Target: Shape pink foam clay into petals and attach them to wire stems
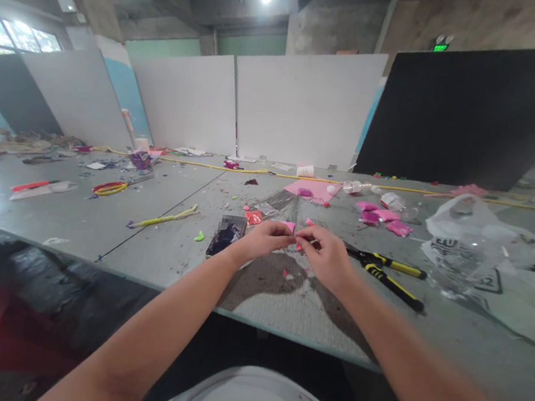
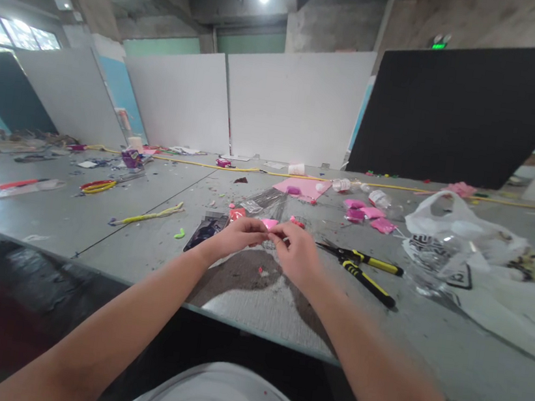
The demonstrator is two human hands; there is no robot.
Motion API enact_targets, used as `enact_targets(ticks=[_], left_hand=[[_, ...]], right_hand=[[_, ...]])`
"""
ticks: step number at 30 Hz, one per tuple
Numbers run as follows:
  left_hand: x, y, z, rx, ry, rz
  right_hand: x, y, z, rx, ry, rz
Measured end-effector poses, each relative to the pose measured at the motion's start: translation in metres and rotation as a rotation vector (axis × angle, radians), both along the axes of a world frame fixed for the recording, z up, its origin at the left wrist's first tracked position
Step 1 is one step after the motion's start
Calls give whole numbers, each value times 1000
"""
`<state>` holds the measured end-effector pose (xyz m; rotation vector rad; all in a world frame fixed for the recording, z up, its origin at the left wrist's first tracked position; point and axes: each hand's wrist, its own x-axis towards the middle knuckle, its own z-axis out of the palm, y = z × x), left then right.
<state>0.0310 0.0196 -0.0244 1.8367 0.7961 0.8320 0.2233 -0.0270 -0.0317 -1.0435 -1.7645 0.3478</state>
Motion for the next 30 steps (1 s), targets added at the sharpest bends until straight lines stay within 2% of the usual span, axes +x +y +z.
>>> enact_targets(ticks=[8, 18, 26, 30], left_hand=[[1, -1, 0, -16, -12, -3], [2, 9, -10, -106, -65, -5], [0, -1, 1, -59, -79, 12], [1, 0, 0, -53, -64, 10]], right_hand=[[1, -2, 1, -15, 26, -17], [1, 7, 2, 10, 33, -68], [0, 1, 6, 17, -8, -73], [2, 0, 6, 20, -5, -91]])
